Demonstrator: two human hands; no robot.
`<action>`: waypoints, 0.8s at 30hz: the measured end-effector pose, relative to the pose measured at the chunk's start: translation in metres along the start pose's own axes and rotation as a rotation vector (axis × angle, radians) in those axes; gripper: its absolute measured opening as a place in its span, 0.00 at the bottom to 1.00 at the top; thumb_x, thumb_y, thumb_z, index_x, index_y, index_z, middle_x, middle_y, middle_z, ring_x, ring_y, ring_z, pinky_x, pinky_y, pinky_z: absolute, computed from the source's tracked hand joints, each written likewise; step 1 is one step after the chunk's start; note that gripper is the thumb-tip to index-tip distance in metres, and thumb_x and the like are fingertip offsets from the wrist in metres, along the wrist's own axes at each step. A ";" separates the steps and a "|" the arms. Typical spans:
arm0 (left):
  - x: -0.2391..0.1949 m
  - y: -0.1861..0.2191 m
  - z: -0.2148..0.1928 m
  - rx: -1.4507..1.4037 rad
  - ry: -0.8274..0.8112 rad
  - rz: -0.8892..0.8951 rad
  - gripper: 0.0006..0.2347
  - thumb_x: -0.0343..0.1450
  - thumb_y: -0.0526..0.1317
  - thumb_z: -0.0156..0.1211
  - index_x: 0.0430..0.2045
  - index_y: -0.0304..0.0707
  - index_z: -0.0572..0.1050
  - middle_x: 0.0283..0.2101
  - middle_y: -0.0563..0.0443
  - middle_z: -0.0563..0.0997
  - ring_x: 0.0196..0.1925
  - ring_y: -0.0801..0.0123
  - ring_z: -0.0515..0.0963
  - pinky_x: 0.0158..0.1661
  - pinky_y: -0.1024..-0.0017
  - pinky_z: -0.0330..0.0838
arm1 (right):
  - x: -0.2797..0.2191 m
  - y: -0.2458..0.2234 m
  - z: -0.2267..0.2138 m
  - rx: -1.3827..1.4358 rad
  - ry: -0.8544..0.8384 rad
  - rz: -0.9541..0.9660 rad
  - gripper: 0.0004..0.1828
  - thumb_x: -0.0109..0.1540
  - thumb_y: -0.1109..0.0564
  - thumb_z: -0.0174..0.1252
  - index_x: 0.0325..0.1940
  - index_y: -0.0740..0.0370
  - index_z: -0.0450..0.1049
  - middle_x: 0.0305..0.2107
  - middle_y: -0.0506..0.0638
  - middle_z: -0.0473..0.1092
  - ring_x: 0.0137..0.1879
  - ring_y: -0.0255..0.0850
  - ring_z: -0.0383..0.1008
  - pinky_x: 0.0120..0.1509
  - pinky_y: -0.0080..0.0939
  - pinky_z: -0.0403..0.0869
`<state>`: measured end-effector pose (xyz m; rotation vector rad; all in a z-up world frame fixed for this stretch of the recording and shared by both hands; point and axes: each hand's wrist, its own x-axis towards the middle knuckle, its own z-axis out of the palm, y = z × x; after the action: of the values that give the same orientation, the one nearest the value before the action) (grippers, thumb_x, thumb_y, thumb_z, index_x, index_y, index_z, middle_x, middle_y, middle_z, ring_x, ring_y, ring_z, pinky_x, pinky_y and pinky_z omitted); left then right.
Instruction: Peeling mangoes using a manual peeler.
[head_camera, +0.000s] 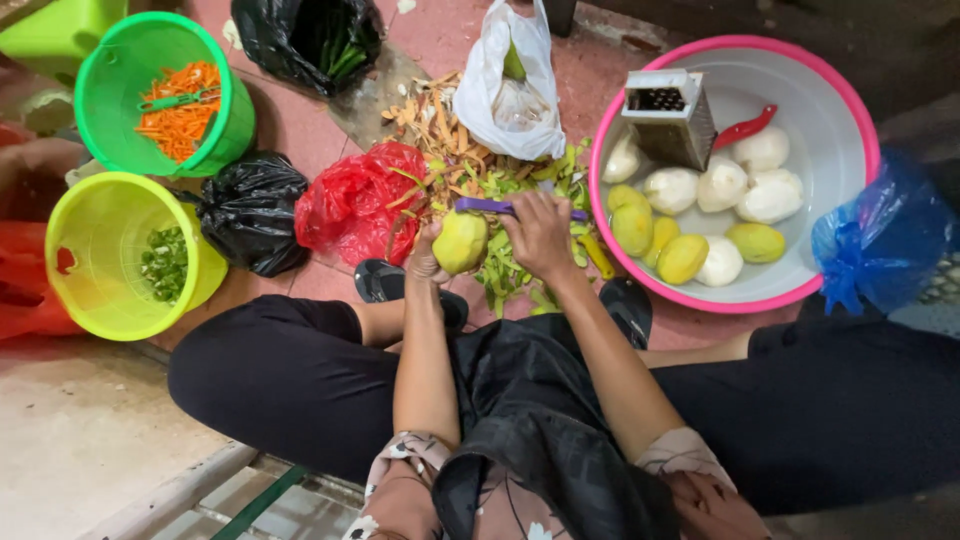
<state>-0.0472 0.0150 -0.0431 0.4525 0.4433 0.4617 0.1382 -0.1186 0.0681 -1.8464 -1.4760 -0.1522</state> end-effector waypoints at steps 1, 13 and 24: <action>-0.002 -0.003 -0.007 -0.003 0.002 -0.006 0.26 0.64 0.53 0.62 0.49 0.32 0.76 0.41 0.32 0.84 0.36 0.44 0.86 0.29 0.47 0.83 | 0.005 -0.009 -0.007 -0.002 -0.004 0.005 0.20 0.73 0.37 0.43 0.54 0.49 0.70 0.36 0.42 0.67 0.46 0.40 0.71 0.56 0.45 0.58; 0.003 0.022 0.080 -0.105 0.192 -0.110 0.27 0.63 0.62 0.61 0.42 0.37 0.77 0.36 0.36 0.83 0.29 0.45 0.84 0.21 0.58 0.79 | -0.023 0.023 0.002 0.263 -0.631 0.999 0.29 0.67 0.31 0.46 0.56 0.56 0.66 0.46 0.67 0.74 0.58 0.66 0.74 0.59 0.67 0.70; 0.114 -0.149 0.198 1.549 0.039 -0.381 0.43 0.58 0.76 0.59 0.63 0.50 0.66 0.53 0.40 0.80 0.59 0.52 0.79 0.58 0.59 0.74 | -0.139 0.068 0.087 0.108 -0.695 1.094 0.25 0.58 0.37 0.62 0.47 0.58 0.79 0.39 0.59 0.79 0.52 0.55 0.81 0.51 0.56 0.78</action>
<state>0.1912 -0.1078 0.0072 1.8056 0.8630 -0.3520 0.1219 -0.1785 -0.0984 -2.4561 -0.6118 1.1509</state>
